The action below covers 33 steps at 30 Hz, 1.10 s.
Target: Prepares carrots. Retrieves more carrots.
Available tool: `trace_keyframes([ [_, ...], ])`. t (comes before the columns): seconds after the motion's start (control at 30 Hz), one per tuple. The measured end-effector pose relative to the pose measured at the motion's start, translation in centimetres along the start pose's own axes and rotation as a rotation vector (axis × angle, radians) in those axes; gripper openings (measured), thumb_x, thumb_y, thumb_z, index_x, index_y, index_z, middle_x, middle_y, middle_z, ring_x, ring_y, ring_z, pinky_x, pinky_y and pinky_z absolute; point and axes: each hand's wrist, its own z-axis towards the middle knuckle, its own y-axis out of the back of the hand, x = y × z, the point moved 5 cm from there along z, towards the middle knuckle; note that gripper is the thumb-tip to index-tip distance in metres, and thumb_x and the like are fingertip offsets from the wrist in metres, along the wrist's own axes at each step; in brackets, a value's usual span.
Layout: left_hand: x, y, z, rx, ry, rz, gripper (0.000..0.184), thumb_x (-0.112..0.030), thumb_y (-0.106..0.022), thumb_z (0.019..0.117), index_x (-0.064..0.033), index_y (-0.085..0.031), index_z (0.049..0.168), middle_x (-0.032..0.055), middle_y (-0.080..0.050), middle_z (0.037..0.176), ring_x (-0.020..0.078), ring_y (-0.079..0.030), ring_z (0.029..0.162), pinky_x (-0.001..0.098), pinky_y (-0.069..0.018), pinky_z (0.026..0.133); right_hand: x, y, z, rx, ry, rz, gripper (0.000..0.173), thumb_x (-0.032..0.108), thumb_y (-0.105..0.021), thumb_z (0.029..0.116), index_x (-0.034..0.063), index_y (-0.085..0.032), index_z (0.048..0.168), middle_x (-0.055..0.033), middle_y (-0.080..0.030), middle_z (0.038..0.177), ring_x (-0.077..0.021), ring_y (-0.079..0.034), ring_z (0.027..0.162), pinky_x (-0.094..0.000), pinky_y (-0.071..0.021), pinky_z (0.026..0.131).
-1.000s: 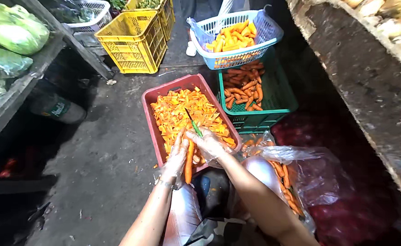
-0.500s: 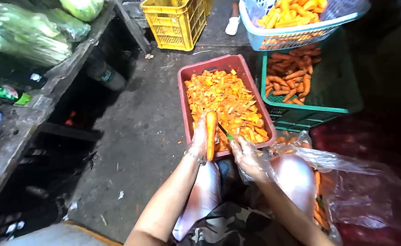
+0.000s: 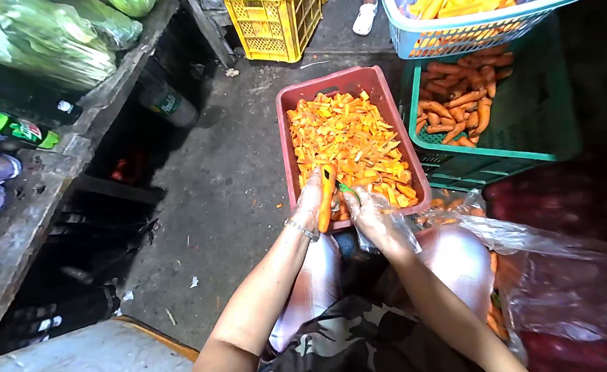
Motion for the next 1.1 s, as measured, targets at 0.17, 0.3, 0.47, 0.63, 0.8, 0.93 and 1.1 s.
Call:
trace_keyframes([
  [0.17, 0.2, -0.6, -1.0, 0.090, 0.031, 0.015, 0.063, -0.061, -0.017, 0.1076, -0.0105, -0.052, 0.091, 0.0010, -0.047, 0.058, 0.0095, -0.043, 0.041, 0.0229, -0.0396, 0.039, -3.2, -0.4, 4.7, 0.161, -0.236, -0.009, 0.048, 0.033, -0.036, 0.1116, 0.0027, -0.053, 0.144, -0.0271, -0.057, 0.142, -0.0448, -0.053, 0.134, -0.0675, -0.0407, 0.106],
  [0.3, -0.1, 0.5, 0.3, 0.024, 0.020, -0.082, 0.062, -0.063, -0.022, 0.1064, -0.0115, -0.053, 0.094, 0.0020, -0.052, 0.062, 0.0106, -0.048, 0.043, 0.0241, -0.0434, 0.039, -4.2, -0.4, 2.8, 0.085, -0.235, 0.066, 0.052, 0.043, -0.032, 0.1122, 0.0058, -0.057, 0.140, -0.0243, -0.062, 0.135, -0.0417, -0.057, 0.129, -0.0646, -0.0432, 0.105],
  [0.47, -0.3, 0.7, 0.3, -0.094, -0.065, -0.017, 0.052, -0.058, -0.032, 0.1079, -0.0131, -0.057, 0.101, 0.0012, -0.055, 0.068, 0.0094, -0.052, 0.051, 0.0242, -0.0462, 0.046, -1.1, -0.4, -2.5, -0.001, 0.147, 0.197, 0.041, 0.037, -0.041, 0.1089, 0.0093, -0.067, 0.124, -0.0165, -0.071, 0.100, -0.0323, -0.069, 0.099, -0.0556, -0.0523, 0.089],
  [0.63, -0.4, 0.9, -0.2, -0.144, -0.081, -0.003, 0.047, -0.054, -0.033, 0.1090, -0.0147, -0.058, 0.103, 0.0005, -0.055, 0.071, 0.0087, -0.053, 0.054, 0.0236, -0.0459, 0.048, 0.1, -0.3, -3.3, -0.005, 0.170, 0.079, 0.041, 0.037, -0.042, 0.1094, 0.0086, -0.068, 0.124, -0.0181, -0.072, 0.101, -0.0341, -0.069, 0.104, -0.0537, -0.0512, 0.093],
  [0.8, 0.0, 0.9, 0.2, -0.134, -0.035, 0.037, 0.052, -0.060, -0.033, 0.1069, -0.0146, -0.057, 0.100, 0.0008, -0.051, 0.066, 0.0103, -0.049, 0.049, 0.0256, -0.0441, 0.045, -0.1, -0.5, -0.8, 0.002, 0.096, 0.046, 0.044, 0.040, -0.041, 0.1105, 0.0096, -0.065, 0.131, -0.0193, -0.072, 0.110, -0.0364, -0.067, 0.112, -0.0569, -0.0469, 0.101],
  [0.93, 0.1, 1.1, 1.1, -0.043, 0.003, -0.073, 0.053, -0.061, -0.029, 0.1068, -0.0156, -0.052, 0.092, -0.0014, -0.046, 0.061, 0.0091, -0.045, 0.046, 0.0240, -0.0422, 0.043, 0.4, -0.6, 1.1, 0.030, 0.030, 0.006, 0.046, 0.046, -0.038, 0.1102, 0.0157, -0.063, 0.135, -0.0171, -0.070, 0.121, -0.0364, -0.064, 0.120, -0.0602, -0.0465, 0.102],
  [1.1, 0.3, 0.9, 1.7, 0.133, 0.061, -0.255, 0.054, -0.060, -0.025, 0.1075, -0.0154, -0.051, 0.093, -0.0023, -0.047, 0.063, 0.0067, -0.046, 0.045, 0.0198, -0.0424, 0.041, 0.6, -0.5, 3.8, 0.081, -0.040, 0.046, 0.053, 0.050, -0.032, 0.1107, 0.0150, -0.059, 0.141, -0.0169, -0.063, 0.138, -0.0363, -0.056, 0.133, -0.0635, -0.0416, 0.108],
])
